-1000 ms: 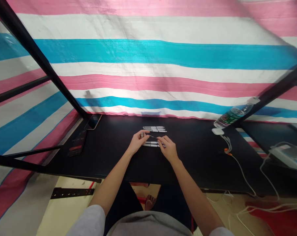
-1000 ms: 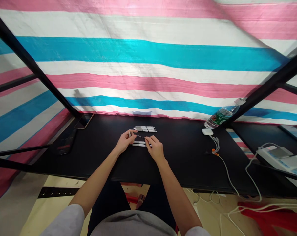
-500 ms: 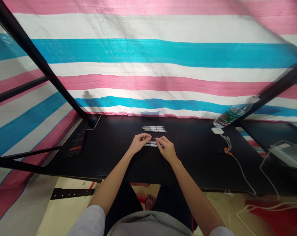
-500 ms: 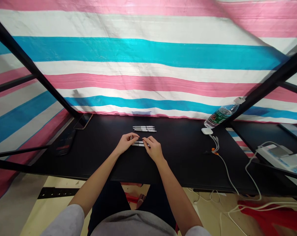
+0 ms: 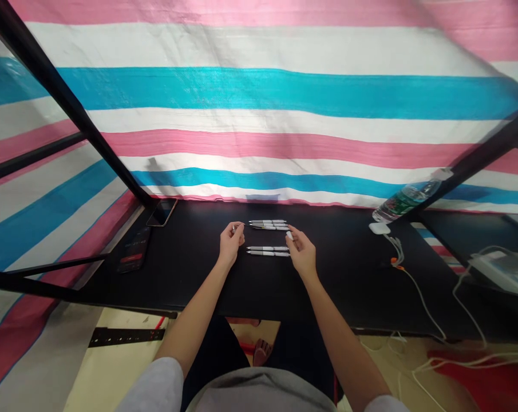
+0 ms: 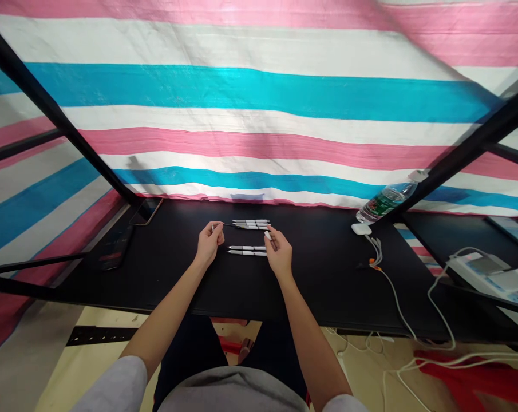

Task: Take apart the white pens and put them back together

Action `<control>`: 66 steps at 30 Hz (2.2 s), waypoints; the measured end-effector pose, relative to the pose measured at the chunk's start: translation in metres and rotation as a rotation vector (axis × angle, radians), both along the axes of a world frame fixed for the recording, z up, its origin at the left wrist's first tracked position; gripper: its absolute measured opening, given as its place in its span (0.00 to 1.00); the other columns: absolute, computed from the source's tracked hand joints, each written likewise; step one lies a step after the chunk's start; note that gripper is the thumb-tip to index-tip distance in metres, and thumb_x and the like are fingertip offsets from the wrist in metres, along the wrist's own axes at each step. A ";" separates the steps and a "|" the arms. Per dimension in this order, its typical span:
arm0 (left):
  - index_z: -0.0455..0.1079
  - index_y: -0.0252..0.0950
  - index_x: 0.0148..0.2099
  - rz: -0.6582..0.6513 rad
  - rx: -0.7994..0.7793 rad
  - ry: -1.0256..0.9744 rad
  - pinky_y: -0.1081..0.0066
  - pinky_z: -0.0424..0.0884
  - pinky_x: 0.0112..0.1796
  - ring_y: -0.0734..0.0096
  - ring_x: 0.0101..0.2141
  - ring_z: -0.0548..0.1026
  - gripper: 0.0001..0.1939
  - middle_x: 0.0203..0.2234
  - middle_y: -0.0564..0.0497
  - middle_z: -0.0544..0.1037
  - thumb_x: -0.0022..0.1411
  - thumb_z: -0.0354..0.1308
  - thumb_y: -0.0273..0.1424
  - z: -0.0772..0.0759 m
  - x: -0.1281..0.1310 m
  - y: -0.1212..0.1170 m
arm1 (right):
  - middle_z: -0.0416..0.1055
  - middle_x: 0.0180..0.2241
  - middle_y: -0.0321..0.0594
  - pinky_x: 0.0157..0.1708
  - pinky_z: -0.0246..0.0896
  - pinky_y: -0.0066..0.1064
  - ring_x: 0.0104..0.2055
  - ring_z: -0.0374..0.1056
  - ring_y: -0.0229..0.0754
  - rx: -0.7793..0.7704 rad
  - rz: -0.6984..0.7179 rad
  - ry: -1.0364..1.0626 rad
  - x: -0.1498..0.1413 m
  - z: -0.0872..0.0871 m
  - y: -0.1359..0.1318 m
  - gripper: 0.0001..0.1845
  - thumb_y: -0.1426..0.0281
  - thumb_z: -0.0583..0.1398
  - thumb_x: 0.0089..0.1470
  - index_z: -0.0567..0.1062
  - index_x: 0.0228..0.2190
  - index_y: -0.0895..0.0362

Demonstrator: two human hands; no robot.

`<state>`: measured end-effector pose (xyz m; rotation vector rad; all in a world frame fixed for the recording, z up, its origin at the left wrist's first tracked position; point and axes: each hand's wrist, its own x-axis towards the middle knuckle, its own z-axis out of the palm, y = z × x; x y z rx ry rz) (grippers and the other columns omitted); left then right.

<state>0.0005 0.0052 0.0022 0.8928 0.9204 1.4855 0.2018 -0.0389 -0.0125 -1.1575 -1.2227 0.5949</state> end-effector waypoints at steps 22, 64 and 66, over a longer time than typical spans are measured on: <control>0.69 0.35 0.34 -0.027 -0.012 0.055 0.78 0.49 0.19 0.84 0.17 0.55 0.18 0.16 0.60 0.56 0.49 0.67 0.42 -0.006 -0.001 0.002 | 0.66 0.24 0.32 0.23 0.60 0.28 0.24 0.62 0.34 -0.175 0.114 0.629 0.013 -0.007 0.013 0.17 0.57 0.65 0.46 0.70 0.34 0.54; 0.69 0.35 0.34 -0.045 -0.021 0.060 0.78 0.49 0.19 0.84 0.17 0.55 0.17 0.16 0.61 0.56 0.50 0.66 0.42 -0.007 -0.001 0.002 | 0.77 0.39 0.42 0.51 0.62 0.45 0.47 0.72 0.48 -0.059 0.116 0.360 0.009 -0.004 0.008 0.12 0.61 0.64 0.49 0.73 0.33 0.54; 0.69 0.35 0.34 -0.045 -0.019 0.060 0.78 0.49 0.19 0.84 0.17 0.55 0.17 0.16 0.60 0.56 0.50 0.67 0.41 -0.007 -0.001 0.002 | 0.77 0.42 0.43 0.54 0.59 0.47 0.50 0.70 0.49 -0.043 0.125 0.324 0.009 -0.004 0.007 0.10 0.61 0.64 0.50 0.73 0.32 0.54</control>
